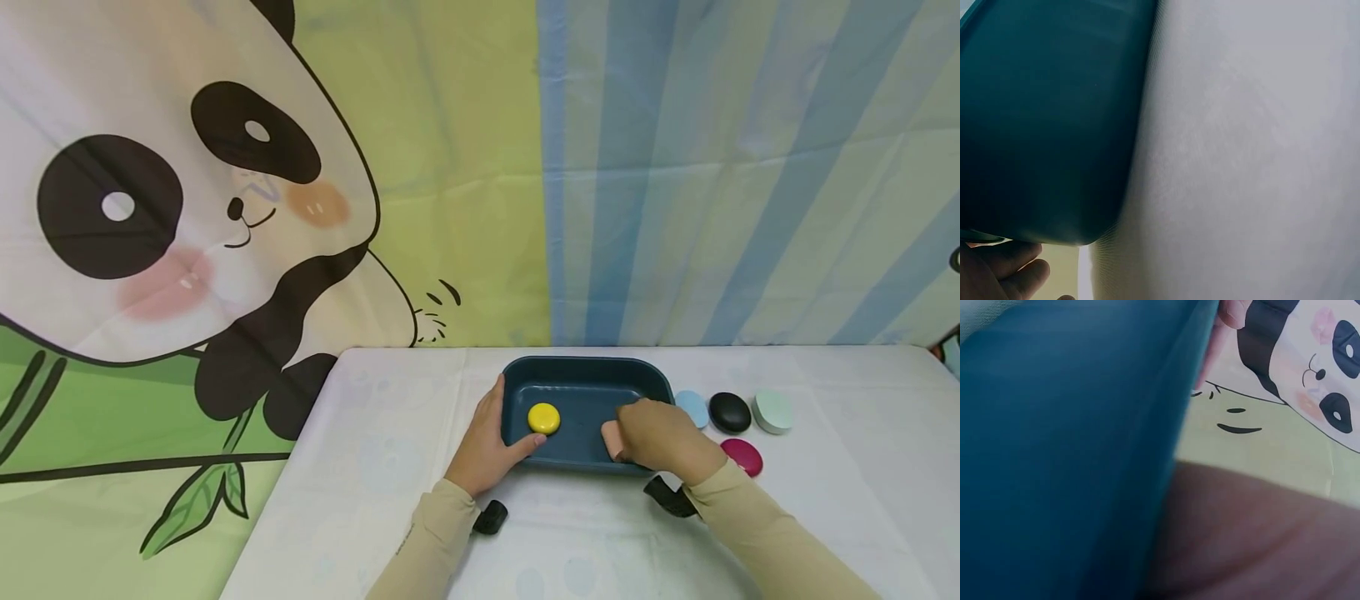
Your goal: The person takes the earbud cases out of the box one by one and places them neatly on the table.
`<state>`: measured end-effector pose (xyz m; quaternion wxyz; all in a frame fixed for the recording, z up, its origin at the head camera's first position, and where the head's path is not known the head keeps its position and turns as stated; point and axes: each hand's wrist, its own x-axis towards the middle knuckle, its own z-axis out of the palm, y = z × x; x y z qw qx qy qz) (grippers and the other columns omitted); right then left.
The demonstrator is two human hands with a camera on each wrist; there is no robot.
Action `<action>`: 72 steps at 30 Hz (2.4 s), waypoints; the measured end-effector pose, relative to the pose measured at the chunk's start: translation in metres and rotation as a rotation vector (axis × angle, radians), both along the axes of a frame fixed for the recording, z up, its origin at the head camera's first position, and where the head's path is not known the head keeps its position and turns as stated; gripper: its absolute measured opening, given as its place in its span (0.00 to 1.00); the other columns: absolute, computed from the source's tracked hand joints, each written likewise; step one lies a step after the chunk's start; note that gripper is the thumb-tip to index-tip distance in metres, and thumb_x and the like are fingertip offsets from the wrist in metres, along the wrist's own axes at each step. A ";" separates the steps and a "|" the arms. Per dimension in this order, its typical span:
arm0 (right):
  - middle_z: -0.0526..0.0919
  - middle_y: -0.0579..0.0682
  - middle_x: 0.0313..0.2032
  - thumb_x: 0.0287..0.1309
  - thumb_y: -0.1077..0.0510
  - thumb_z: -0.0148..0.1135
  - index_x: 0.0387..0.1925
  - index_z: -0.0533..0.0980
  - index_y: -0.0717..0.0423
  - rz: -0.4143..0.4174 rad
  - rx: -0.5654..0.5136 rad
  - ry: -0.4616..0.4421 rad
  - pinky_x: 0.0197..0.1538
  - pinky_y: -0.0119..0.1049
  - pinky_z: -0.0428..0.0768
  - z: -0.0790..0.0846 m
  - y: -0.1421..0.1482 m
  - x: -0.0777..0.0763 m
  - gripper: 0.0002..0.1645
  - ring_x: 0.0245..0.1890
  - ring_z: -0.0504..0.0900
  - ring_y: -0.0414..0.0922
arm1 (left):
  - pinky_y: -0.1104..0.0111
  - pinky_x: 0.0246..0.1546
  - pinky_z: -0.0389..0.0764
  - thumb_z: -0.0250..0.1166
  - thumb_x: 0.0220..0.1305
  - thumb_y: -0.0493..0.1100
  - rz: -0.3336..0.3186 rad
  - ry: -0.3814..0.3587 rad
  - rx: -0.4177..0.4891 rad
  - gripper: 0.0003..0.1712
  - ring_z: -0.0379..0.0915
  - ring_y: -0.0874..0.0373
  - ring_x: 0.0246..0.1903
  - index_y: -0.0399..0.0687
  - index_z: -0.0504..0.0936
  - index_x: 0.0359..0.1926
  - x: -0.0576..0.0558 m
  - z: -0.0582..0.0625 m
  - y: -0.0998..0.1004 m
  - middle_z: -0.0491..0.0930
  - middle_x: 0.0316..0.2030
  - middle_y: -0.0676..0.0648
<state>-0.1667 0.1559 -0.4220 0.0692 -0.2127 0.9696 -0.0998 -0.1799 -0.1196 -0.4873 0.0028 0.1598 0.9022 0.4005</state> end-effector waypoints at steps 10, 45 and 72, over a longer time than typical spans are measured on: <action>0.78 0.48 0.26 0.47 0.50 0.80 0.38 0.80 0.59 0.009 -0.036 0.005 0.28 0.42 0.78 -0.010 0.002 -0.006 0.23 0.25 0.74 0.44 | 0.49 0.72 0.59 0.69 0.60 0.65 0.013 -0.018 0.013 0.63 0.47 0.50 0.76 0.48 0.41 0.81 0.001 0.002 0.002 0.48 0.79 0.47; 0.79 0.63 0.49 0.51 0.52 0.75 0.57 0.74 0.72 -0.177 -0.320 0.173 0.47 0.53 0.83 -0.006 0.009 0.021 0.38 0.44 0.77 0.55 | 0.49 0.72 0.58 0.67 0.59 0.69 0.016 -0.035 0.007 0.64 0.47 0.50 0.76 0.53 0.39 0.81 0.001 0.003 0.002 0.47 0.79 0.47; 0.79 0.60 0.47 0.43 0.54 0.80 0.56 0.74 0.69 -0.213 -0.385 0.359 0.34 0.42 0.78 -0.008 0.064 0.059 0.40 0.39 0.75 0.50 | 0.50 0.73 0.57 0.66 0.59 0.72 0.009 -0.018 0.011 0.65 0.46 0.51 0.76 0.51 0.39 0.81 0.002 -0.001 -0.001 0.47 0.79 0.46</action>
